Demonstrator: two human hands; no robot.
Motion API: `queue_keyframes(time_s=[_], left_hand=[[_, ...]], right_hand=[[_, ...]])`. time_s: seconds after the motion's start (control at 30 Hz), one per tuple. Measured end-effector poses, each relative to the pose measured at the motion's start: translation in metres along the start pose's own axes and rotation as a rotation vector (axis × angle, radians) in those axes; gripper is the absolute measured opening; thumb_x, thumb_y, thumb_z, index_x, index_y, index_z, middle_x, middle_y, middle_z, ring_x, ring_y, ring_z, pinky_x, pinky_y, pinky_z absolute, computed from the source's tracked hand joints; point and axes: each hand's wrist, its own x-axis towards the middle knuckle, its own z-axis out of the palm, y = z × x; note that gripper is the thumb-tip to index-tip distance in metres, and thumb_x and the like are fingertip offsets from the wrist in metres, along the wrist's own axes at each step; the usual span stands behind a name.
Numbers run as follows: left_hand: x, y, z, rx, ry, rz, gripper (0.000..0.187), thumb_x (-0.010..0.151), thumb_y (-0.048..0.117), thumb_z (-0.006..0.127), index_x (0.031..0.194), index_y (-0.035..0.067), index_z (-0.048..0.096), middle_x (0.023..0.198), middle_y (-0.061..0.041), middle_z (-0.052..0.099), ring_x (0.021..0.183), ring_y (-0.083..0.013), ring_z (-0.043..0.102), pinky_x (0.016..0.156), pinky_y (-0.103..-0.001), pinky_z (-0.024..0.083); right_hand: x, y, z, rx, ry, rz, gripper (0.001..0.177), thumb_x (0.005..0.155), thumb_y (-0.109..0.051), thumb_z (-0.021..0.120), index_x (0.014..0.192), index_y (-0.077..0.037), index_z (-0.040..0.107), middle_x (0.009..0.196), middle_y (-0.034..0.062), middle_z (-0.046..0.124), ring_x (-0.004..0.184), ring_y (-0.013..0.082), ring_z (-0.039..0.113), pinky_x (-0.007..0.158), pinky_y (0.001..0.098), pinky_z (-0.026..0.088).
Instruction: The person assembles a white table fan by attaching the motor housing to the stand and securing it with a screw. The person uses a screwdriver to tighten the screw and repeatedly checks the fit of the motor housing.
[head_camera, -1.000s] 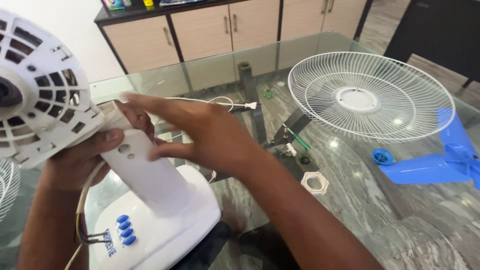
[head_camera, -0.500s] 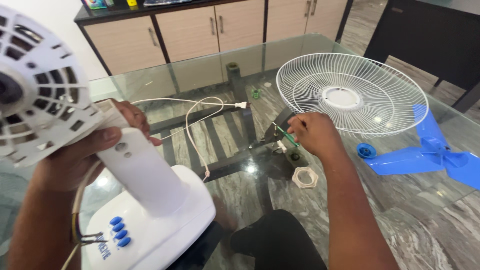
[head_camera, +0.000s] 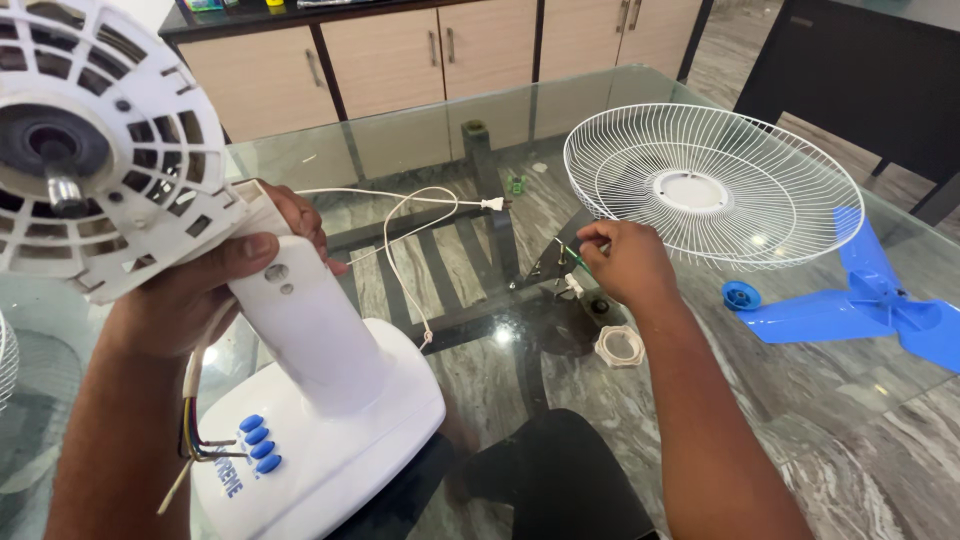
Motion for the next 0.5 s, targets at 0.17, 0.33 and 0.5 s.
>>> queue_keyframes(time_s=[0.17, 0.33, 0.5], left_hand=[[-0.004, 0.002, 0.0, -0.049, 0.004, -0.015, 0.027, 0.092, 0.016, 0.071, 0.113, 0.0, 0.065, 0.102, -0.016, 0.069, 0.099, -0.0334, 0.076, 0.085, -0.048, 0.065], [-0.001, 0.002, 0.001, -0.067, 0.015, -0.019, 0.026, 0.089, 0.015, 0.073, 0.11, 0.002, 0.066, 0.1, -0.014, 0.069, 0.095, -0.0341, 0.076, 0.083, -0.05, 0.065], [-0.003, 0.004, 0.001, -0.074, 0.012, -0.019, 0.025, 0.09, 0.015, 0.073, 0.11, 0.002, 0.066, 0.101, -0.013, 0.069, 0.098, -0.0312, 0.075, 0.086, -0.046, 0.063]], right_hand=[[0.004, 0.004, 0.024, -0.068, 0.067, -0.122, 0.025, 0.085, -0.023, 0.077, 0.106, -0.011, 0.079, 0.098, 0.0092, 0.073, 0.089, 0.028, 0.069, 0.081, 0.0413, 0.055], [0.005, 0.006, 0.039, -0.145, 0.036, -0.108, 0.028, 0.083, -0.024, 0.08, 0.109, -0.013, 0.079, 0.101, 0.0106, 0.07, 0.097, 0.0306, 0.067, 0.086, 0.0432, 0.052], [0.008, 0.003, 0.046, -0.122, 0.013, -0.112, 0.031, 0.08, -0.021, 0.081, 0.11, -0.014, 0.077, 0.099, 0.0075, 0.073, 0.094, 0.0293, 0.07, 0.085, 0.0426, 0.054]])
